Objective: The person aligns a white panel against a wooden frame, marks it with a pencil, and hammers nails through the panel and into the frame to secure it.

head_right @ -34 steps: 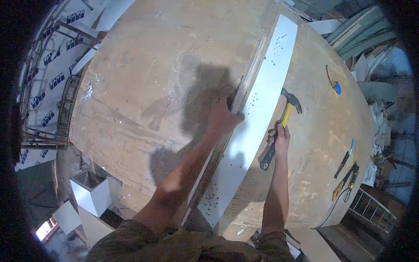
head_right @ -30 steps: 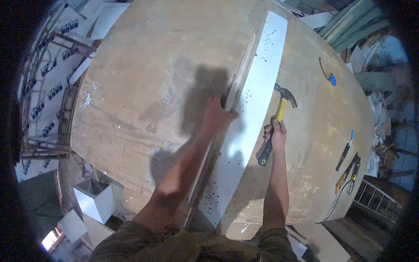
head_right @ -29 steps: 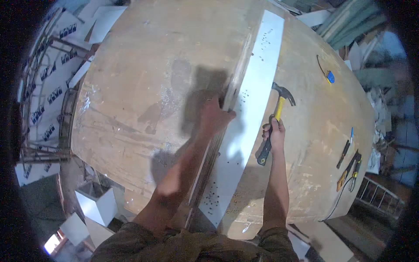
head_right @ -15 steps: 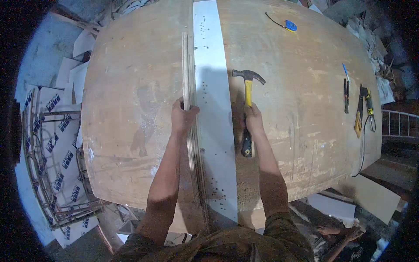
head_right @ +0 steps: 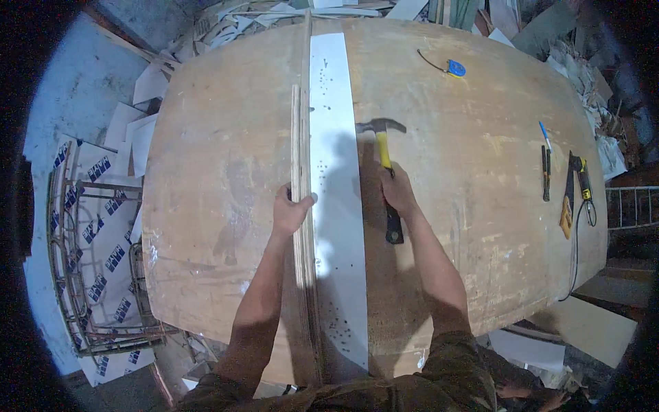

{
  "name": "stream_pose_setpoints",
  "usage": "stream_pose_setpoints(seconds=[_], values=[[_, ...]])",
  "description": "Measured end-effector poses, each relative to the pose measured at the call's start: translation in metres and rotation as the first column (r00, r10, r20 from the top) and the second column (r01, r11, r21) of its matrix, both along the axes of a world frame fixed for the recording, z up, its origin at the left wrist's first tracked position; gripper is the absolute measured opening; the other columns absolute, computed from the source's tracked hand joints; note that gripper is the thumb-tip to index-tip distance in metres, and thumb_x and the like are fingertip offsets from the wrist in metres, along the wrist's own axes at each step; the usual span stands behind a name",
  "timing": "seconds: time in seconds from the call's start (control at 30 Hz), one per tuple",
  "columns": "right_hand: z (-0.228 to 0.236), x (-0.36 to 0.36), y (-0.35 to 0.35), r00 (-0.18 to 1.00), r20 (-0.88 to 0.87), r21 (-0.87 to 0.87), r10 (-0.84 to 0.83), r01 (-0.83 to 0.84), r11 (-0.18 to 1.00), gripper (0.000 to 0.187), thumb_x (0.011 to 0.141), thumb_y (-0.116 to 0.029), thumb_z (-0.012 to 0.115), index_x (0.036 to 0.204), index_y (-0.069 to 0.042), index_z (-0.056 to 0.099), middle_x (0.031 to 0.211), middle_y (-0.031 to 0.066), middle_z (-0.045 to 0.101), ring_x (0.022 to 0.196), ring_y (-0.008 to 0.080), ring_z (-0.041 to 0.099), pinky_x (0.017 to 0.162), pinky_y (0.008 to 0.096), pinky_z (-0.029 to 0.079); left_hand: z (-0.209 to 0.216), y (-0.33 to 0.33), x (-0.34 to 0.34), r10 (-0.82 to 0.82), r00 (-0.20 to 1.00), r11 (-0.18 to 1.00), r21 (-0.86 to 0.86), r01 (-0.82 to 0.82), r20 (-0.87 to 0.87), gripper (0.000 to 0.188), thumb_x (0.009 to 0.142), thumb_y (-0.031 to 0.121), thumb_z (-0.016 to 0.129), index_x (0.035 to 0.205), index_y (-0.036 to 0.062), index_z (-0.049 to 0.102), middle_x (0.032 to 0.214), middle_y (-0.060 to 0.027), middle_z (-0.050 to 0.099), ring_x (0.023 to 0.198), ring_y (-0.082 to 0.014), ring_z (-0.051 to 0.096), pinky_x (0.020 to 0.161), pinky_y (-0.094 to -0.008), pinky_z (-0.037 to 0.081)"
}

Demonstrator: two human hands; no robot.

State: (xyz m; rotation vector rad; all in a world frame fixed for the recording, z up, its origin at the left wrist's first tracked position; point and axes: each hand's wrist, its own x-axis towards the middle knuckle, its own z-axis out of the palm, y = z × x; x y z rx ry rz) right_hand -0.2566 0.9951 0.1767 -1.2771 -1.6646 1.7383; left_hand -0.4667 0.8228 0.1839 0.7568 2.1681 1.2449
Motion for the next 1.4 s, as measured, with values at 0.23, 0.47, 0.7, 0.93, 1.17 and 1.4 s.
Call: stream_pose_setpoints(seconds=[0.23, 0.47, 0.7, 0.93, 1.17, 1.4], values=[[0.069, -0.059, 0.027, 0.995, 0.102, 0.281, -0.009, -0.02, 0.96, 0.025, 0.098, -0.018, 0.051, 0.118, -0.002, 0.05, 0.07, 0.0071, 0.055, 0.058, 0.016, 0.057, 0.053, 0.0325, 0.047, -0.009, -0.006, -0.009, -0.015, 0.989, 0.999, 0.036, 0.021, -0.148, 0.045, 0.067, 0.017, 0.072, 0.106, -0.0041, 0.063, 0.094, -0.0188, 0.067, 0.086, -0.0294, 0.066, 0.082, -0.0368, 0.051], [0.086, 0.002, -0.047, 0.98, 0.154, 0.676, -0.124, -0.013, 0.737, 0.028, 0.1, -0.02, 0.051, 0.124, -0.005, 0.048, 0.07, 0.0091, 0.058, 0.058, 0.0159, 0.06, 0.053, 0.0284, 0.046, -0.005, 0.003, -0.013, -0.045, 0.99, 0.99, -0.124, 0.061, 0.13, 0.046, 0.064, 0.016, 0.074, 0.105, -0.0021, 0.062, 0.098, -0.0177, 0.065, 0.09, -0.0297, 0.063, 0.082, -0.0375, 0.051], [0.034, 0.068, -0.051, 0.896, -0.1, -0.262, -0.433, 0.396, 0.88, 0.027, 0.104, -0.035, 0.041, 0.102, -0.01, 0.051, 0.063, -0.0005, 0.049, 0.041, 0.0097, 0.043, 0.032, 0.0274, 0.035, -0.022, 0.005, -0.011, -0.071, 0.987, 0.992, -0.09, 0.084, 0.146, 0.054, 0.063, 0.018, 0.076, 0.111, -0.0008, 0.059, 0.102, -0.0176, 0.062, 0.096, -0.0312, 0.061, 0.087, -0.0393, 0.049], [0.009, 0.035, -0.096, 0.978, 0.086, -0.346, -0.191, 0.209, 0.915, 0.023, 0.104, -0.031, 0.039, 0.095, -0.012, 0.048, 0.059, -0.0019, 0.042, 0.04, 0.0086, 0.037, 0.035, 0.0245, 0.034, -0.019, 0.006, -0.01, -0.015, 0.999, 0.997, -0.078, 0.012, -0.043, 0.056, 0.064, 0.018, 0.075, 0.114, -0.002, 0.057, 0.106, -0.0179, 0.06, 0.099, -0.0328, 0.058, 0.09, -0.0405, 0.047], [0.01, 0.057, -0.071, 1.0, 0.016, -0.297, 0.009, -0.003, 0.955, 0.025, 0.104, -0.03, 0.041, 0.097, -0.007, 0.048, 0.061, 0.0011, 0.046, 0.044, 0.0116, 0.045, 0.039, 0.0282, 0.039, -0.009, 0.001, -0.008, -0.045, 0.995, 0.994, -0.093, 0.053, 0.088, 0.059, 0.066, 0.02, 0.075, 0.118, -0.0011, 0.057, 0.112, -0.0192, 0.06, 0.107, -0.0335, 0.057, 0.093, -0.0411, 0.046], [-0.009, -0.01, 0.03, 0.97, 0.242, 0.401, -0.035, -0.067, 0.913, 0.029, 0.096, -0.025, 0.051, 0.102, 0.003, 0.057, 0.076, 0.0165, 0.063, 0.066, 0.0293, 0.062, 0.062, 0.0379, 0.048, -0.03, 0.0, -0.009, -0.015, 1.0, 1.0, -0.006, 0.015, 0.002, 0.052, 0.066, 0.017, 0.074, 0.112, -0.0034, 0.06, 0.105, -0.0217, 0.064, 0.097, -0.0332, 0.063, 0.088, -0.0392, 0.049]])
